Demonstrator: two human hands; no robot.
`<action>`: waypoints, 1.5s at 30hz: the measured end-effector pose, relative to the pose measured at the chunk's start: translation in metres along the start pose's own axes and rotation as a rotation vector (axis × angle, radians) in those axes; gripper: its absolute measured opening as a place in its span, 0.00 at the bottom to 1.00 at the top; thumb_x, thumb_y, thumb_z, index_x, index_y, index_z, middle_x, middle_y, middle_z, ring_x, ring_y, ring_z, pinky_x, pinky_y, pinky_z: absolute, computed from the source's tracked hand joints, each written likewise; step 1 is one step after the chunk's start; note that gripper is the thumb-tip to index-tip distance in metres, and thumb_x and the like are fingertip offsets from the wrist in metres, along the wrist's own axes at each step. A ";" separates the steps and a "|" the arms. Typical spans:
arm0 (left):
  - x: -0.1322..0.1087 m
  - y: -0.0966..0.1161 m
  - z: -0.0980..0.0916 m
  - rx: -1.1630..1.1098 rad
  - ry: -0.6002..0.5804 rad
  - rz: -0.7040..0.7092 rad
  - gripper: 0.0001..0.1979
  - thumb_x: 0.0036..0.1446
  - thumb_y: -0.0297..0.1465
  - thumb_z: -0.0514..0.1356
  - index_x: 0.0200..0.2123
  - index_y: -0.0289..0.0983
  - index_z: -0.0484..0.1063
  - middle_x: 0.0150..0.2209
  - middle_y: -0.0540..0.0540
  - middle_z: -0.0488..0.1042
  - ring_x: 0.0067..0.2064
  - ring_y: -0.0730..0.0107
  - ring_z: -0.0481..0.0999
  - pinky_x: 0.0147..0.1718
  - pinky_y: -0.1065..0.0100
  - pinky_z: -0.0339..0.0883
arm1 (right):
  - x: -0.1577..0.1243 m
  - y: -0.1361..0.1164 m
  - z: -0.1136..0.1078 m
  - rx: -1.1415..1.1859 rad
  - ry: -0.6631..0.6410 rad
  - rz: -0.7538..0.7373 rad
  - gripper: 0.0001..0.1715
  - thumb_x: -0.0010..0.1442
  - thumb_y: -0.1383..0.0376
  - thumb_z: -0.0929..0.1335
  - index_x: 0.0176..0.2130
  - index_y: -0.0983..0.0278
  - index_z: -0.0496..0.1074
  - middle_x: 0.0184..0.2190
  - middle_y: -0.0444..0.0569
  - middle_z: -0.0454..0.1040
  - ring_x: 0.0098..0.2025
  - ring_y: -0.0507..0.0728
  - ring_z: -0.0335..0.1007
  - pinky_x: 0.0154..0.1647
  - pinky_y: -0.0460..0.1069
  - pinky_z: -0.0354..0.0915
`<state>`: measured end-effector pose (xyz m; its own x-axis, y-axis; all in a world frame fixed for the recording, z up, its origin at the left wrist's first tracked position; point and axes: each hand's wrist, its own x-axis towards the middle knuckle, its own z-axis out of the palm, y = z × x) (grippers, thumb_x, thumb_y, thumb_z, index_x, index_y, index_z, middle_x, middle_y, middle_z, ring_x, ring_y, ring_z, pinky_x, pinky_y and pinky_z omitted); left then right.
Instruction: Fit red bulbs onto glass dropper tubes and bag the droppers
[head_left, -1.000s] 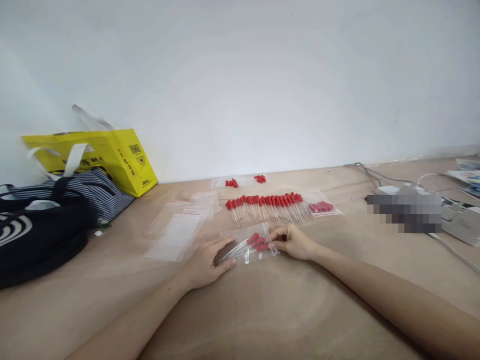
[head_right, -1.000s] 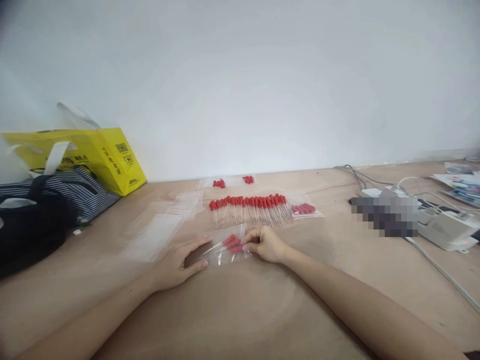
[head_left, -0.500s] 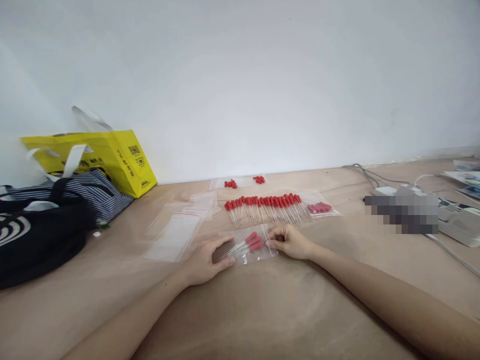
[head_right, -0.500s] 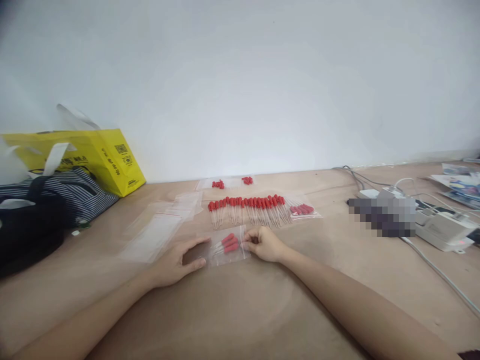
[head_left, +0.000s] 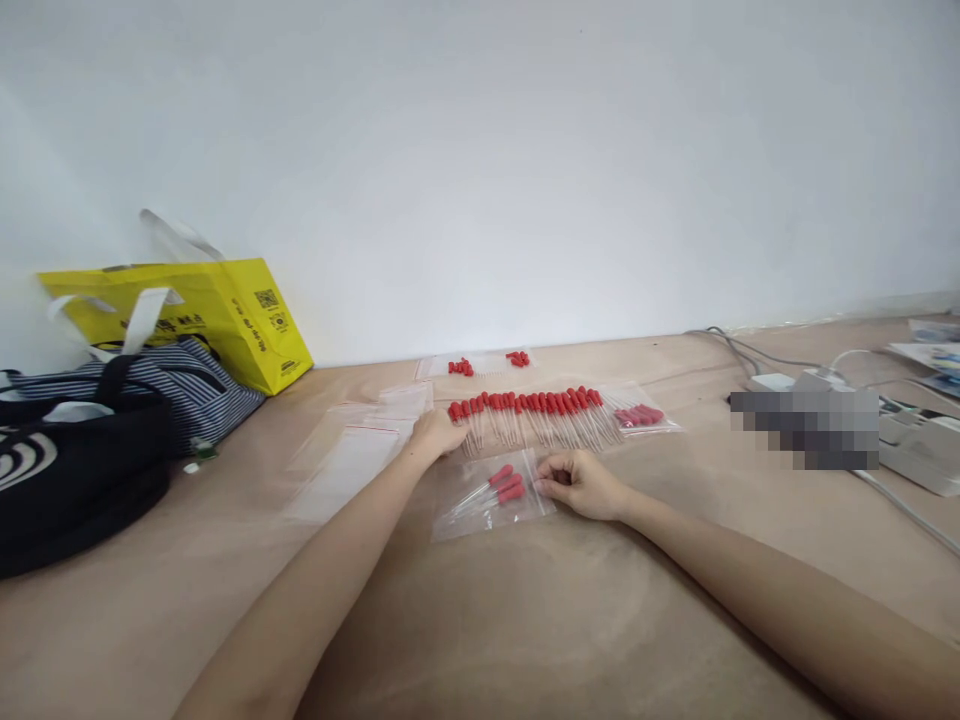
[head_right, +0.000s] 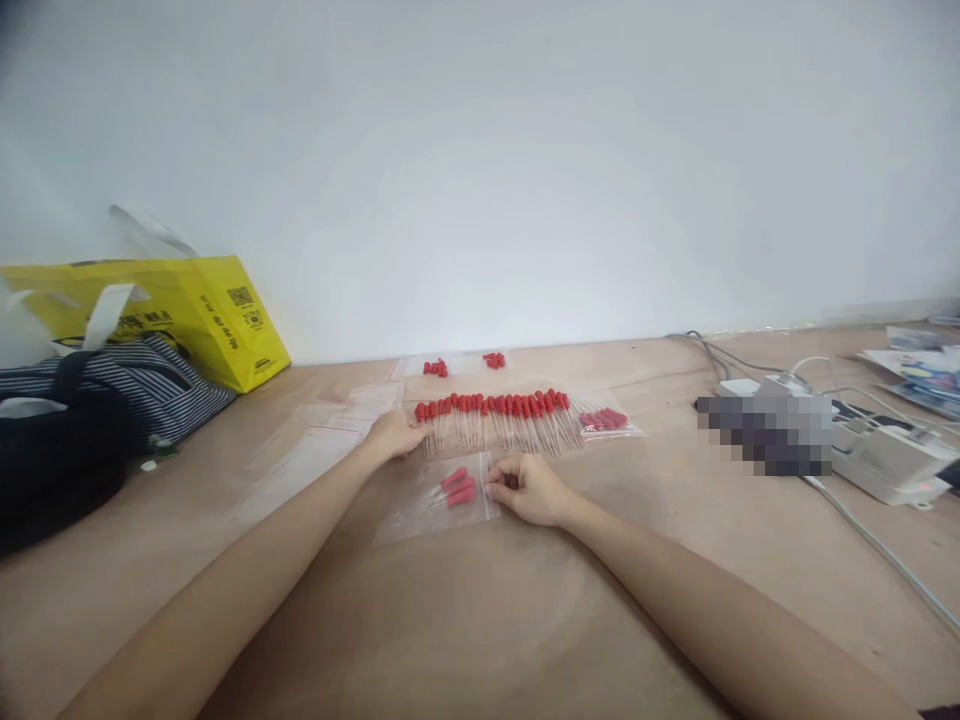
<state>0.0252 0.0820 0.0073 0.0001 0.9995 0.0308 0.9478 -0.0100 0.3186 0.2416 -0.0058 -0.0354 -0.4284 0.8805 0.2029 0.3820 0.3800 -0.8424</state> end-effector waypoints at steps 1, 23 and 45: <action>0.001 0.000 0.000 -0.003 -0.015 -0.009 0.12 0.44 0.38 0.55 0.19 0.35 0.68 0.17 0.43 0.71 0.21 0.63 0.72 0.21 0.70 0.59 | 0.000 0.000 0.000 -0.007 0.000 -0.005 0.10 0.50 0.61 0.65 0.24 0.64 0.69 0.17 0.40 0.62 0.20 0.47 0.54 0.20 0.43 0.53; -0.102 0.000 -0.004 -0.047 0.149 0.823 0.14 0.58 0.35 0.48 0.33 0.37 0.71 0.31 0.47 0.73 0.33 0.68 0.71 0.34 0.68 0.63 | 0.000 -0.013 0.012 0.491 0.155 0.052 0.18 0.47 0.55 0.67 0.35 0.65 0.69 0.29 0.46 0.72 0.25 0.49 0.65 0.28 0.46 0.63; -0.111 -0.042 -0.009 -0.069 -0.142 0.594 0.23 0.54 0.40 0.51 0.52 0.40 0.58 0.53 0.44 0.63 0.54 0.60 0.60 0.51 0.58 0.55 | -0.024 0.025 -0.068 0.236 0.198 0.163 0.12 0.49 0.58 0.66 0.29 0.65 0.68 0.22 0.44 0.70 0.24 0.50 0.62 0.26 0.45 0.56</action>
<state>-0.0169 -0.0292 -0.0014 0.5692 0.8165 0.0973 0.7496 -0.5638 0.3467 0.3175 0.0020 -0.0272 -0.2015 0.9709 0.1297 0.2223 0.1743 -0.9593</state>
